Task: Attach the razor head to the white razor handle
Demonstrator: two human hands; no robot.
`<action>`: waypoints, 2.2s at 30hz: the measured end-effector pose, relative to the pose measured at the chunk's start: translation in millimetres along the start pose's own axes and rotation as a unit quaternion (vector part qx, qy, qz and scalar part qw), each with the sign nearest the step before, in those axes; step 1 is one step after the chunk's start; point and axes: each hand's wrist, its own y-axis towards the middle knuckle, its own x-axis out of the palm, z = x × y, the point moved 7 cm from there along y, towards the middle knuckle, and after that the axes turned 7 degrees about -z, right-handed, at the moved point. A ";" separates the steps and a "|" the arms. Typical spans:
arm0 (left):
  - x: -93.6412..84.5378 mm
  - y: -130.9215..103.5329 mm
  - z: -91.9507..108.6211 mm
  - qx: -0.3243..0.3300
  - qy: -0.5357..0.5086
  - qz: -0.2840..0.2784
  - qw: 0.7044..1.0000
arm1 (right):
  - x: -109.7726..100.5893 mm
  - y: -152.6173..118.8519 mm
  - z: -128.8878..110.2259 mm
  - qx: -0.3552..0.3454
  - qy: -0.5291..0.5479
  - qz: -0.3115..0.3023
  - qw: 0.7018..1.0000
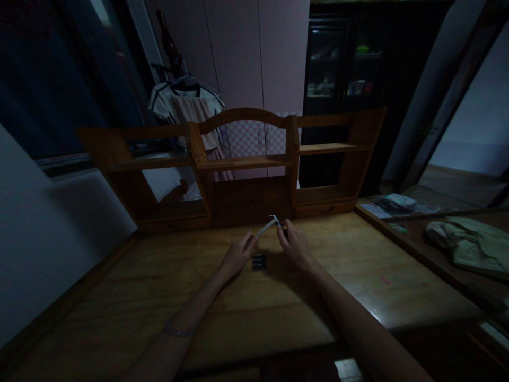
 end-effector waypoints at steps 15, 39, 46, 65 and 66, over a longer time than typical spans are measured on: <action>-0.9 0.8 -3.5 -0.004 0.017 0.006 1.000 | 1.2 -1.2 -4.5 -0.018 -0.001 -0.014 1.000; -3.7 2.2 -6.4 -0.004 0.047 0.024 0.999 | 0.1 -1.9 -5.7 -0.019 -0.012 -0.001 1.000; -4.4 3.2 -9.7 -0.015 0.050 0.037 0.998 | -2.1 -1.6 -5.8 -0.016 -0.007 0.008 1.000; -4.0 2.9 -12.2 -0.026 0.074 0.040 0.996 | -9.1 -3.1 -5.2 -0.006 0.017 0.025 1.000; -4.1 2.9 -12.0 -0.026 0.075 0.040 0.996 | -9.5 -3.3 -5.3 -0.007 0.017 0.026 0.999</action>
